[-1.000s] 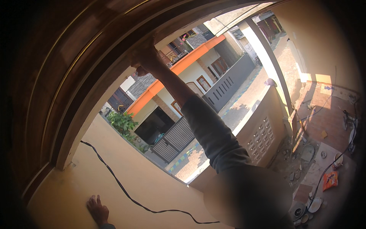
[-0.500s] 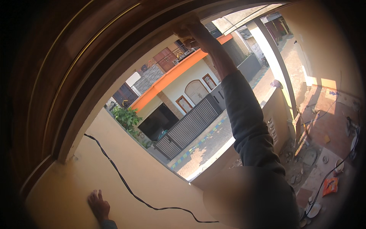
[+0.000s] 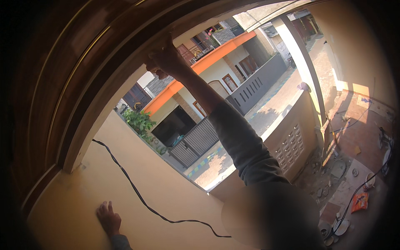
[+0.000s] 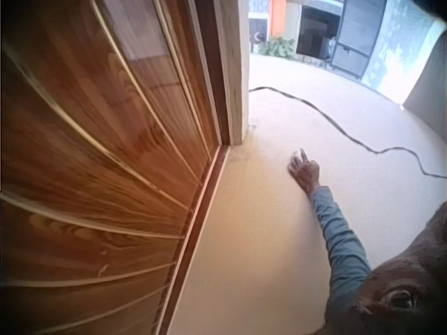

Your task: The person applies a beige paste to the upper curved wall section near a window arch using a sponge and hands. They repeatedly dab and smooth the material along the arch, occasionally retrieving more paste from a bucket and using a sponge to spread it.

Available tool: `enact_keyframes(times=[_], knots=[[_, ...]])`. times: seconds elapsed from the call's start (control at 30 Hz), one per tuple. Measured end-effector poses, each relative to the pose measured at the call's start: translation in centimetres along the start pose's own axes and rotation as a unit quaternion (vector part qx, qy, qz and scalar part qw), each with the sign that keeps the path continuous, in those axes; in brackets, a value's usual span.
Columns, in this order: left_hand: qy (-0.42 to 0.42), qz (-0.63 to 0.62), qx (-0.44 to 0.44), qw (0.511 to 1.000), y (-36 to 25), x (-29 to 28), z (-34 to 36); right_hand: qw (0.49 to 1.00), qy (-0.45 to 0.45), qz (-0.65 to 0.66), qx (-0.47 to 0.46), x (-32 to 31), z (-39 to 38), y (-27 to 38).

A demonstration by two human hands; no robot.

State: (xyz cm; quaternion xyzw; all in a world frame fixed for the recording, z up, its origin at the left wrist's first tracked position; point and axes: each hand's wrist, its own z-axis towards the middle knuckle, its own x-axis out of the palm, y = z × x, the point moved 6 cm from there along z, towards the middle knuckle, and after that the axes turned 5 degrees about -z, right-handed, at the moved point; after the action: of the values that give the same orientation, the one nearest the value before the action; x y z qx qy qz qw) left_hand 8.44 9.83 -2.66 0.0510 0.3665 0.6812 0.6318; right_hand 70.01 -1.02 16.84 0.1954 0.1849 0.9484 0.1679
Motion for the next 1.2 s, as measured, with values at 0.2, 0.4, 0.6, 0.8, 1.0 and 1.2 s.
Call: enact_keyframes(times=[0.2,0.4,0.6,0.8,1.0,1.2], knots=[[-0.007,0.010,0.009,1.000,-0.5,-0.1,0.9,0.977,-0.027,-0.137,-0.160,4.6,0.2,-0.3],[0.005,0.015,0.006,1.000,-0.1,-0.2,0.4,0.989,0.050,-0.095,-0.104,7.7,-4.5,1.0],[0.005,0.012,-0.002,1.000,0.0,0.1,0.1,0.994,-0.081,-0.039,-0.068,-2.7,-2.0,2.7],[0.006,0.016,-0.004,1.000,-0.4,-0.7,0.2,0.999,-0.026,-0.026,-0.021,-1.4,-0.4,0.6],[0.003,0.020,-0.006,1.000,-0.1,-0.8,0.0,1.000,-0.014,0.015,-0.023,7.7,-3.0,0.1],[0.000,0.019,0.000,1.000,0.0,-0.4,-0.1,0.996,0.018,-0.062,-0.054,15.8,-4.9,-1.0]])
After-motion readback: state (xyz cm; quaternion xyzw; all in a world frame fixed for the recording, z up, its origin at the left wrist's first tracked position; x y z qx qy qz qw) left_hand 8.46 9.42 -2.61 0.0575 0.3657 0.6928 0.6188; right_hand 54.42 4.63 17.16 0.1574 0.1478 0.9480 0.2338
